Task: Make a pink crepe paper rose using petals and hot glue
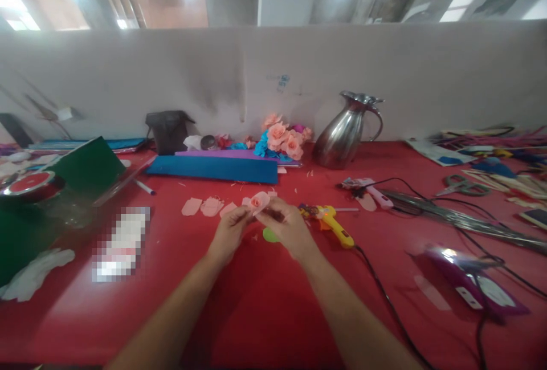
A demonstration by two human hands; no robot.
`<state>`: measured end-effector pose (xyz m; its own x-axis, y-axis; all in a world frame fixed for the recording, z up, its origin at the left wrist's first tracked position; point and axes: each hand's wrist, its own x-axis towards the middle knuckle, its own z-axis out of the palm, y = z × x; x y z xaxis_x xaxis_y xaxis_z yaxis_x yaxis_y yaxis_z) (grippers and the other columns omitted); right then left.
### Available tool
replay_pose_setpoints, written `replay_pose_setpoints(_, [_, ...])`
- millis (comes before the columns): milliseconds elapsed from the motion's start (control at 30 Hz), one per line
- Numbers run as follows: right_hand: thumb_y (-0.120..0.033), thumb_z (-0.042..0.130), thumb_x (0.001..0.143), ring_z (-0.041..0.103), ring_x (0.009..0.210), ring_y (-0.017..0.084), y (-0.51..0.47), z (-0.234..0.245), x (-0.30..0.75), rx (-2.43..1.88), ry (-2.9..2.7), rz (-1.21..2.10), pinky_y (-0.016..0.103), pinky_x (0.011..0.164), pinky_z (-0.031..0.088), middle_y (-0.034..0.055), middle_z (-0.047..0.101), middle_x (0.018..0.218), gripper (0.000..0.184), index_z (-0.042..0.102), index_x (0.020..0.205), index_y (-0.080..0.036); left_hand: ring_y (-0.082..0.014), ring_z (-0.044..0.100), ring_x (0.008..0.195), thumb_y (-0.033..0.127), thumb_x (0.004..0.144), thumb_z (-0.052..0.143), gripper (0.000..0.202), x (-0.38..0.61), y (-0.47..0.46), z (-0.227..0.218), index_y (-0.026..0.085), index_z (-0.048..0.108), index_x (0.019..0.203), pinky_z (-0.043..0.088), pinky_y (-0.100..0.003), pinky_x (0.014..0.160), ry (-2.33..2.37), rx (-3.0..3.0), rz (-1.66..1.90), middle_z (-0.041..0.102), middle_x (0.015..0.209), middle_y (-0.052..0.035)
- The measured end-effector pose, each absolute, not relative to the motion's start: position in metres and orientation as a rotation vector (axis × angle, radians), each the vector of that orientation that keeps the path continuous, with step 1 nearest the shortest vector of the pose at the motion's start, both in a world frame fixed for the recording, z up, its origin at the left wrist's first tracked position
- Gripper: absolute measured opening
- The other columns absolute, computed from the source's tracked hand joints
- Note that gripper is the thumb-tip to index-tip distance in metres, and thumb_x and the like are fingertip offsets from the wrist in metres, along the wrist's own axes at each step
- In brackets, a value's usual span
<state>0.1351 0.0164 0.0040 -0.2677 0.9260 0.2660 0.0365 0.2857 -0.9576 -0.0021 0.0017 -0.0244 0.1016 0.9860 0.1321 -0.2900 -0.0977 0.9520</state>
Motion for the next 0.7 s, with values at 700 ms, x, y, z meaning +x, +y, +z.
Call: replay_pose_setpoints(700, [-0.029,0.067,0.073,0.059,0.080,0.018,0.013,0.022,0.153,-0.793,-1.379,1.311,0.031,0.072,0.048,0.0026,0.065,0.087,0.027,0.068,0.100,-0.026,-0.0203,0.061,0.089,0.037,0.080,0.061,0.022,-0.006,0.001,-0.029,0.022,0.073,0.091,0.045,-0.034,0.088,0.897,1.139,1.262,0.070,0.091,-0.0061])
